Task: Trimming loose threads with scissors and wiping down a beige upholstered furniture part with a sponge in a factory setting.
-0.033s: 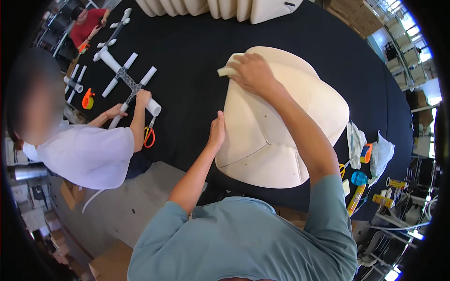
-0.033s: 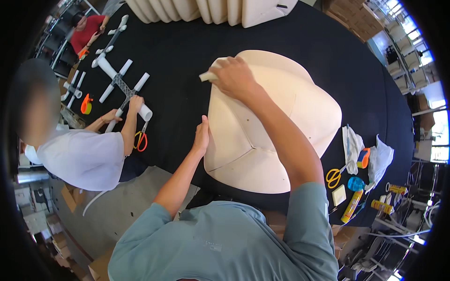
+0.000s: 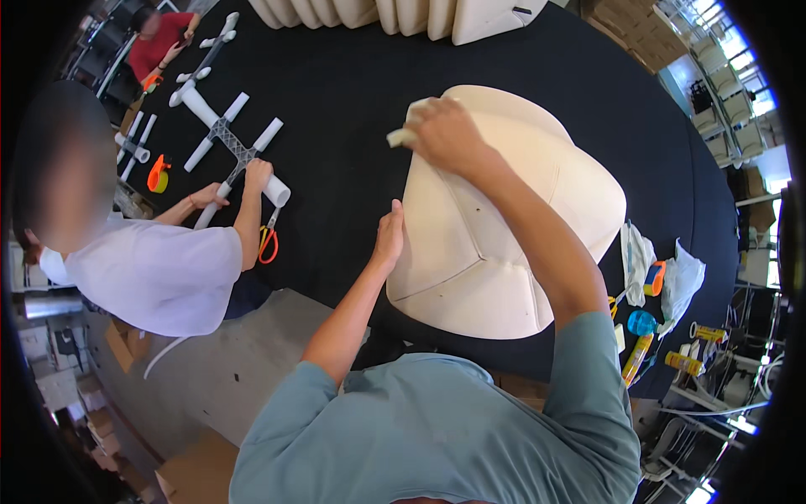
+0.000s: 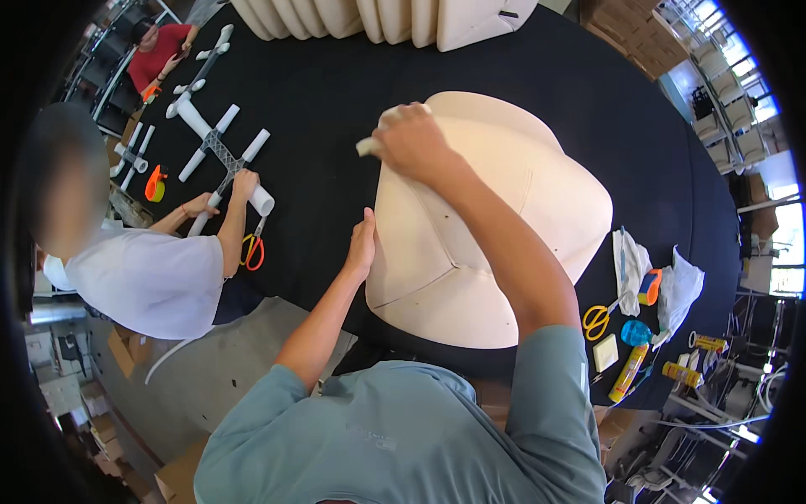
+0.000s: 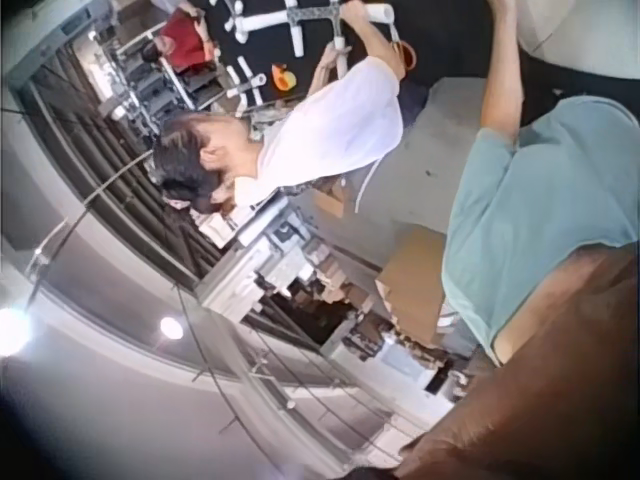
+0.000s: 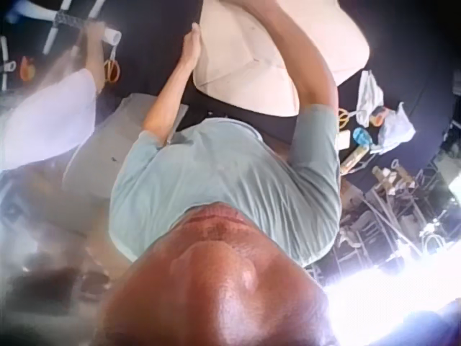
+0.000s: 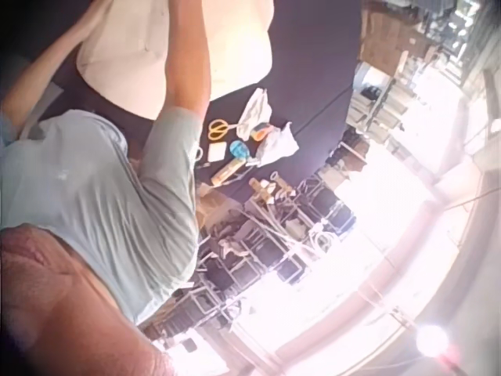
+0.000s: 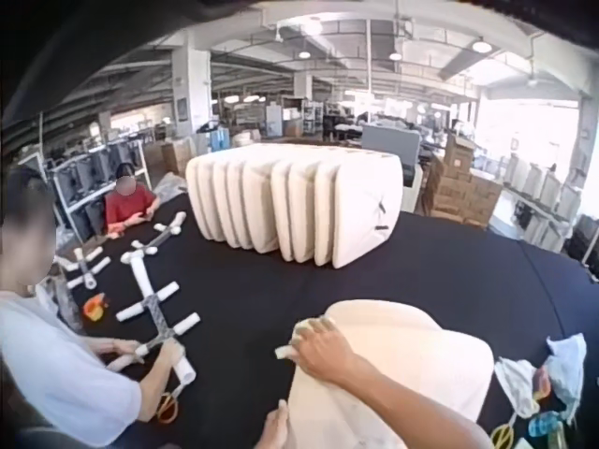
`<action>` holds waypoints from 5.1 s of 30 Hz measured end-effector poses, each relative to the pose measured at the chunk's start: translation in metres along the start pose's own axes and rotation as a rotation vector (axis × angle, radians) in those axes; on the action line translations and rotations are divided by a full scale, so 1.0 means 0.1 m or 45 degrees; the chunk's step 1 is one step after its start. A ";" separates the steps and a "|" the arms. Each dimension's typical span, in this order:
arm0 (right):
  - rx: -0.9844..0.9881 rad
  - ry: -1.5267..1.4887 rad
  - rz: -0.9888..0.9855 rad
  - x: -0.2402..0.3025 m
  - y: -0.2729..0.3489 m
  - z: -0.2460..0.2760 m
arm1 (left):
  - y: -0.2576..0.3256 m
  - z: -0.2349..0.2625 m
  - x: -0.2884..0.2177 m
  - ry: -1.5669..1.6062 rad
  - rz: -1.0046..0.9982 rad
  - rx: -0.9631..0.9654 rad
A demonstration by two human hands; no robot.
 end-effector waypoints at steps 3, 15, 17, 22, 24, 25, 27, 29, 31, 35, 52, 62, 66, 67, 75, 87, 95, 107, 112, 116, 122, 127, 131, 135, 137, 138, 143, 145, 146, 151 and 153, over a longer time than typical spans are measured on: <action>0.241 0.385 0.420 0.41 0.08 -0.16 | 0.15 0.08 -0.01 0.075 -0.022 -0.007; 0.226 -0.110 -0.510 -1.12 0.46 0.39 | 0.03 0.11 -0.71 0.201 -0.165 0.127; 0.017 -0.125 -0.616 -1.34 1.01 0.56 | -0.11 0.05 -0.78 0.216 -0.169 0.145; -0.163 -0.148 -1.171 -2.18 2.37 0.71 | -0.57 -0.10 -0.97 0.436 -0.087 0.225; -0.374 -0.296 -1.417 -2.45 2.97 0.42 | -0.72 -0.30 -1.10 0.229 -0.046 0.275; -0.567 -0.211 -1.384 -2.35 3.04 0.30 | -0.84 -0.32 -1.03 0.137 0.031 0.215; -0.696 -0.130 -0.934 -1.59 2.85 0.34 | -0.95 -0.36 -1.05 0.236 0.036 0.251; -0.444 0.009 -0.621 -0.92 2.63 0.22 | -0.99 -0.35 -1.11 0.247 0.032 0.247; -0.445 -0.035 -0.584 -0.81 2.62 0.28 | -1.04 -0.30 -1.13 0.230 0.021 0.277; -0.666 -0.371 -1.373 -2.17 3.11 0.14 | -1.05 -0.34 -1.14 0.223 0.000 0.303; -0.770 -0.253 -0.743 -0.83 2.08 0.44 | -1.02 -0.29 -1.13 0.324 0.046 0.280; -0.692 -2.173 -1.413 -0.09 3.51 -0.09 | -1.11 -0.33 -1.02 0.338 0.078 0.304; -1.249 -2.274 -1.685 -0.10 4.30 -0.34 | -1.15 -0.21 -0.95 0.536 0.222 0.461; -1.203 -2.179 -1.721 -0.11 4.52 -0.34 | -1.19 -0.07 -0.94 0.508 0.207 0.431; -1.359 -0.255 -2.359 -0.69 7.28 -0.23 | -1.18 -0.23 -1.13 0.384 0.074 0.445; -0.391 0.027 -2.424 -1.10 7.11 -0.49 | -1.12 -0.24 -1.18 0.336 0.072 0.399; -1.931 -1.766 -1.916 -0.70 5.72 -0.16 | -1.13 -0.17 -0.97 0.371 0.160 0.430; -0.755 -0.313 -0.726 -0.77 2.27 0.76 | -1.02 -0.43 -1.22 0.362 0.088 0.394; -0.553 -0.074 -0.392 -0.55 2.24 0.41 | -1.03 -0.41 -1.15 0.281 0.101 0.315; -0.574 -0.014 -0.579 -0.84 2.22 0.59 | -0.98 -0.45 -1.22 0.345 0.119 0.386; -0.458 -0.103 -0.430 -0.91 2.38 0.57 | -1.05 -0.45 -1.19 0.333 0.108 0.363; -0.407 -0.068 -0.392 -0.58 2.40 0.53 | -1.00 -0.43 -1.14 0.327 0.117 0.347; -0.463 -0.189 -0.787 -1.35 2.62 0.69 | -1.00 -0.43 -1.22 0.321 0.110 0.320; -0.729 -0.094 -0.674 -1.58 2.16 0.51 | -0.97 -0.52 -1.28 0.279 0.074 0.327; -0.475 -0.461 -0.644 -1.35 1.76 0.44 | -1.01 -0.47 -1.21 0.302 0.057 0.332; -0.466 -0.234 -0.461 -1.04 1.64 0.40 | -1.01 -0.44 -1.18 0.327 0.045 0.345; -0.464 -0.167 -0.727 -1.46 2.12 0.58 | -1.02 -0.44 -1.20 0.293 0.106 0.337; -0.421 -0.151 -1.039 -1.91 2.54 0.69 | -1.03 -0.45 -1.18 0.256 0.102 0.373; -0.604 -0.036 -1.044 -2.17 2.88 0.51 | -1.06 -0.51 -1.18 0.256 0.072 0.363; -0.657 -0.173 -0.588 -0.78 2.57 0.24 | -1.02 -0.40 -1.10 0.318 0.067 0.326; -0.561 -0.170 -0.473 -0.61 2.54 0.30 | -1.04 -0.32 -1.09 0.313 0.091 0.324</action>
Point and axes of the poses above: each hand's wrist, its own y-axis away from the middle knuckle, its own z-axis out of the back of the hand, x = y × z, the point moved 4 cm from there along -y, towards the middle knuckle, and after that the axes turned 7 degrees about -z, right-handed, at the moved point
